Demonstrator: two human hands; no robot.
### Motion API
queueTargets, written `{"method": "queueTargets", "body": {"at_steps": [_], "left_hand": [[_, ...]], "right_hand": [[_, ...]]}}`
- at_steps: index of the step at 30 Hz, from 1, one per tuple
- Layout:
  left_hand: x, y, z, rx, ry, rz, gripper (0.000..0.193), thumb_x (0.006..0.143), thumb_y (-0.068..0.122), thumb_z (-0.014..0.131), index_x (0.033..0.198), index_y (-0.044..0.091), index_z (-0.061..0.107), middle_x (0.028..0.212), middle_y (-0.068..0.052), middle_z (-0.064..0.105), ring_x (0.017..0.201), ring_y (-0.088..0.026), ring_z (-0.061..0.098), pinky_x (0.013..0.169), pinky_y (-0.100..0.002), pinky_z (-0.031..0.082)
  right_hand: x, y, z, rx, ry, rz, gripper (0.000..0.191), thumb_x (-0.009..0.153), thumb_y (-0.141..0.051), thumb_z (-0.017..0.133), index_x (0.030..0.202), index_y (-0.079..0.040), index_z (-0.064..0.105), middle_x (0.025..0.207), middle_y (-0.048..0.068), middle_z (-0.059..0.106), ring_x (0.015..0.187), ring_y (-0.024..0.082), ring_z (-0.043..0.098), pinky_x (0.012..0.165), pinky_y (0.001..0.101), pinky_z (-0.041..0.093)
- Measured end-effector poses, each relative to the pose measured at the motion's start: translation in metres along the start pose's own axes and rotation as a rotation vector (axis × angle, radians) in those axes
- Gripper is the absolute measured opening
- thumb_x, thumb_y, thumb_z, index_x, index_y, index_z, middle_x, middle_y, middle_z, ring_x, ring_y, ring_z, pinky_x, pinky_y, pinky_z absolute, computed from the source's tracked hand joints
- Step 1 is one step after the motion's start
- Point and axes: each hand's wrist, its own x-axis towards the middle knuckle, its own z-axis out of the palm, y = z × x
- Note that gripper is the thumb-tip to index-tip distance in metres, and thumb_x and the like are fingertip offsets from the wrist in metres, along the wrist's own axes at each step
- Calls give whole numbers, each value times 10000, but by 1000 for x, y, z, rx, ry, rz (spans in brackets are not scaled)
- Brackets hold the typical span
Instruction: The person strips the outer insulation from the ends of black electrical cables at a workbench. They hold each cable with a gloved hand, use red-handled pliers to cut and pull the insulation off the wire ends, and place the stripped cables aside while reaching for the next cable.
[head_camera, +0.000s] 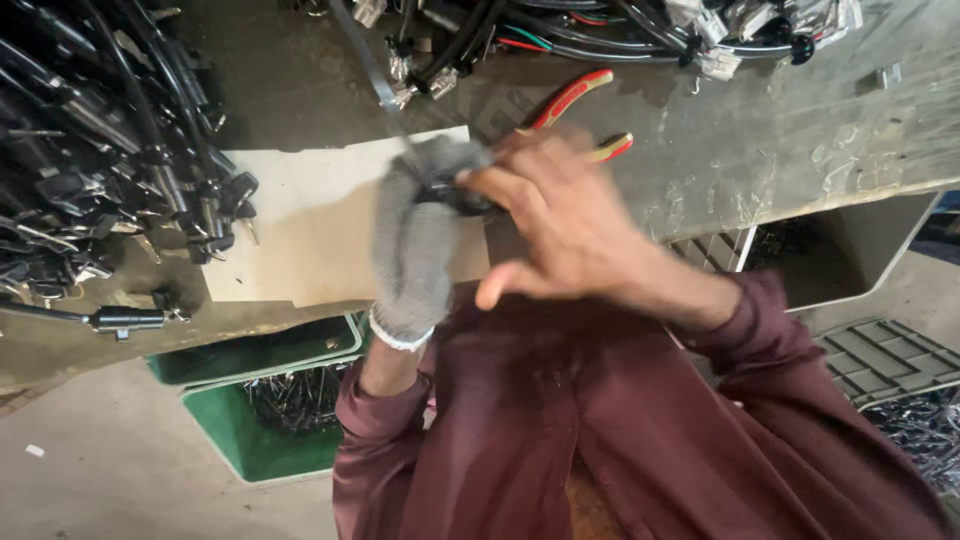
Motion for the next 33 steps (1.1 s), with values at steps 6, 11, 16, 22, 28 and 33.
{"method": "queueTargets", "body": {"at_steps": [6, 11, 16, 22, 28, 33], "left_hand": [[-8, -15, 3, -112, 142, -104, 267, 988, 108, 644, 1189, -57, 583, 1042, -98, 614, 881, -139, 553, 816, -272, 479], [-11, -3, 11, -84, -63, -39, 333, 1053, 291, 670, 1197, -7, 632, 1107, -46, 584, 853, -83, 553, 741, -198, 470], [-19, 10, 18, -286, -6, -262, 529, 1015, 428, 746, 1205, -31, 563, 921, -71, 623, 696, -99, 533, 625, -216, 414], [-31, 18, 24, -392, 29, -181, 675, 993, 505, 774, 1336, -12, 507, 893, -79, 623, 599, -91, 499, 495, -207, 361], [-31, 10, 16, -646, 38, -224, 706, 954, 366, 812, 1450, -2, 469, 1136, -118, 630, 860, -194, 629, 654, -316, 494], [-28, -6, 18, -507, 35, -103, 612, 1004, 301, 801, 1437, 17, 475, 1216, -125, 608, 1067, -213, 603, 925, -345, 510]], "right_hand": [[-18, 40, -23, -646, -34, -26, 690, 996, -669, 695, 1342, -79, 607, 1298, 139, 594, 1213, 350, 563, 1059, 553, 328], [-35, 57, -12, -254, 152, 153, 595, 953, -567, 751, 1226, -66, 581, 1157, 87, 630, 1056, 300, 591, 1000, 505, 363], [-22, 33, -21, 705, -51, 369, 227, 954, -258, 736, 1108, -115, 649, 997, 22, 697, 905, 218, 666, 832, 361, 529], [1, 11, -13, -111, 87, -1, 449, 803, -14, 753, 1223, -56, 599, 1289, 117, 680, 1212, 316, 685, 965, 398, 555], [-9, 14, -20, -97, 11, 84, 445, 697, 12, 738, 1122, -52, 620, 1081, 114, 692, 998, 332, 685, 852, 419, 538], [-27, -14, 2, 390, 91, 273, 437, 711, -177, 919, 989, -56, 604, 853, 79, 651, 735, 271, 686, 664, 362, 523]]}}
